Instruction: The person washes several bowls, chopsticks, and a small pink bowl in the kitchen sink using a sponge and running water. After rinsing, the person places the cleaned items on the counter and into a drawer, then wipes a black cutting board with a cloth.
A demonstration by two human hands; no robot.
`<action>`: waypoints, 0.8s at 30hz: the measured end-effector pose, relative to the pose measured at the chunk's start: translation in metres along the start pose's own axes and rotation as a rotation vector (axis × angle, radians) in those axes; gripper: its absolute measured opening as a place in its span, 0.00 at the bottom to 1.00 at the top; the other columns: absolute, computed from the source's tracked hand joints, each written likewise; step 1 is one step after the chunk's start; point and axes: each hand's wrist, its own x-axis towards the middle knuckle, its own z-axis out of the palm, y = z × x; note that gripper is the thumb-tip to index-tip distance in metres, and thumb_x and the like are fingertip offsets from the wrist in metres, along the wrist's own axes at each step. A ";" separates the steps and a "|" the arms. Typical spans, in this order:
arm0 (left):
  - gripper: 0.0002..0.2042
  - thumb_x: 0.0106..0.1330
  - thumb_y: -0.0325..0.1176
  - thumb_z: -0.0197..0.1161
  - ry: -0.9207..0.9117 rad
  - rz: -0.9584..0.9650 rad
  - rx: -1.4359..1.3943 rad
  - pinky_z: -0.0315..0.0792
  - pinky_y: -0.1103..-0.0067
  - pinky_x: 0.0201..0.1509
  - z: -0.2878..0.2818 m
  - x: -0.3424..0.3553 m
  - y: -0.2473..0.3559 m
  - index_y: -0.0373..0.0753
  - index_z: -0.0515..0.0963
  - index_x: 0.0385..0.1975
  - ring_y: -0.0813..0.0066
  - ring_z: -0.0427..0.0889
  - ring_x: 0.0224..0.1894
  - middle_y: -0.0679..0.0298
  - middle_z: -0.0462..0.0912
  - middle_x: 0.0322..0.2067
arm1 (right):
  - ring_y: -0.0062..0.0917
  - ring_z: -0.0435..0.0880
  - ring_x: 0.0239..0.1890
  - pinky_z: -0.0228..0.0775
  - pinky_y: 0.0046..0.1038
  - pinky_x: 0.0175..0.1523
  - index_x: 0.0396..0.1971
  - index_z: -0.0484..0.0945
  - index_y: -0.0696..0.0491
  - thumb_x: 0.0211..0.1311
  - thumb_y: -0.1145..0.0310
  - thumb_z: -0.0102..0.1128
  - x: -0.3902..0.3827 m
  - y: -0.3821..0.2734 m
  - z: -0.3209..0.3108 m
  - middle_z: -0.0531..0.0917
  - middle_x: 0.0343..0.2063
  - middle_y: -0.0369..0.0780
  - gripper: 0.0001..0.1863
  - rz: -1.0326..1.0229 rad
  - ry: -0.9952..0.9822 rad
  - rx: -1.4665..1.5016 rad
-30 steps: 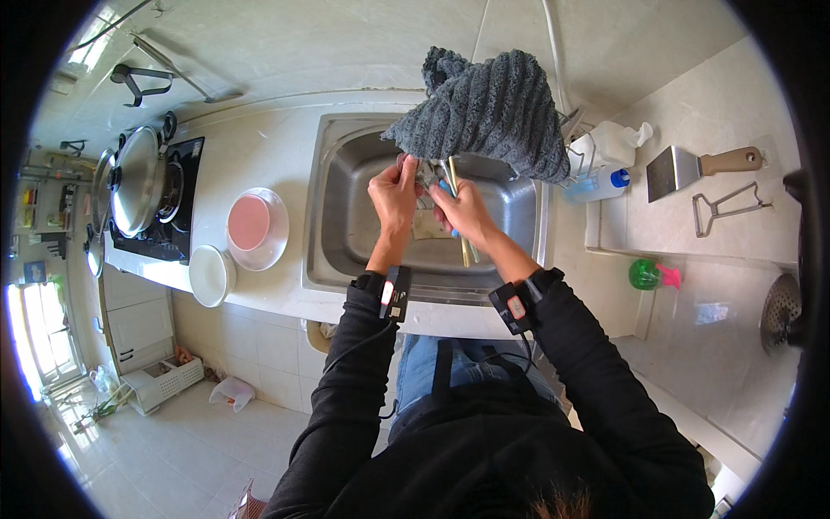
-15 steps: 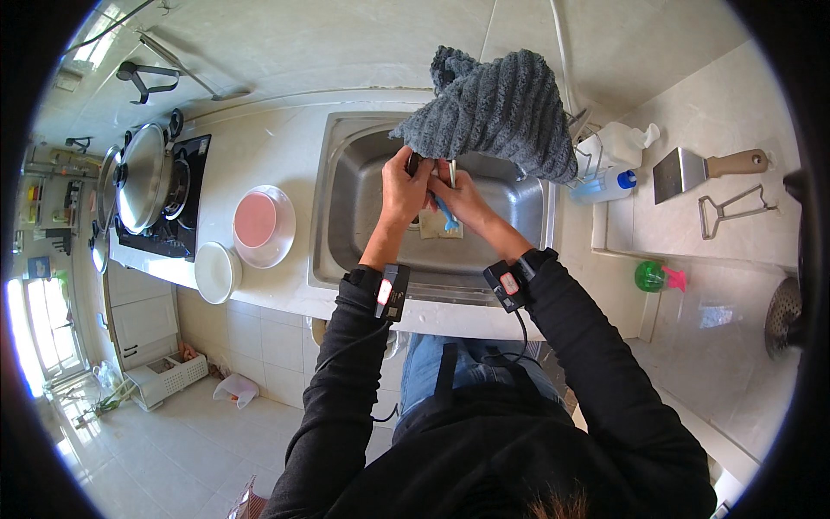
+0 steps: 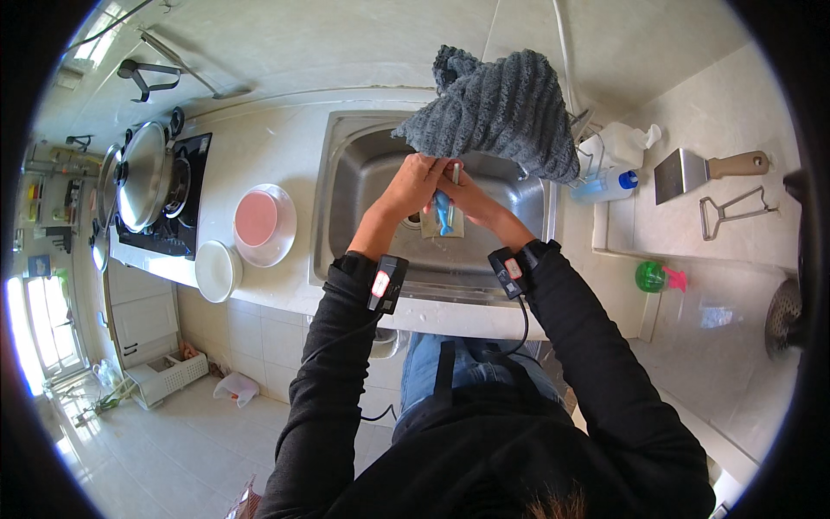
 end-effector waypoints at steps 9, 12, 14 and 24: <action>0.15 0.62 0.39 0.55 0.365 0.081 0.621 0.74 0.65 0.30 0.002 0.003 0.010 0.35 0.79 0.20 0.54 0.80 0.23 0.56 0.77 0.13 | 0.16 0.75 0.24 0.66 0.22 0.32 0.30 0.73 0.53 0.72 0.57 0.46 0.015 0.006 -0.016 0.79 0.22 0.34 0.16 -0.019 0.047 -0.090; 0.16 0.61 0.39 0.56 0.271 0.194 0.336 0.74 0.64 0.31 0.003 0.002 0.007 0.33 0.78 0.18 0.52 0.80 0.24 0.54 0.77 0.14 | 0.16 0.73 0.22 0.66 0.22 0.31 0.29 0.73 0.54 0.72 0.57 0.45 0.016 0.009 -0.016 0.77 0.22 0.33 0.17 -0.005 0.106 -0.220; 0.15 0.61 0.38 0.57 0.221 0.133 0.345 0.74 0.64 0.31 0.002 0.002 0.003 0.32 0.77 0.18 0.51 0.79 0.24 0.53 0.78 0.16 | 0.16 0.73 0.23 0.66 0.22 0.32 0.30 0.73 0.54 0.72 0.57 0.46 0.016 0.010 -0.015 0.76 0.21 0.33 0.16 0.002 0.104 -0.164; 0.09 0.61 0.32 0.58 0.445 0.162 0.303 0.71 0.65 0.46 -0.009 -0.004 -0.007 0.33 0.77 0.36 0.50 0.75 0.44 0.51 0.80 0.35 | 0.15 0.72 0.35 0.65 0.21 0.42 0.37 0.74 0.52 0.71 0.57 0.48 0.032 -0.003 -0.009 0.76 0.30 0.31 0.13 0.027 0.023 -0.287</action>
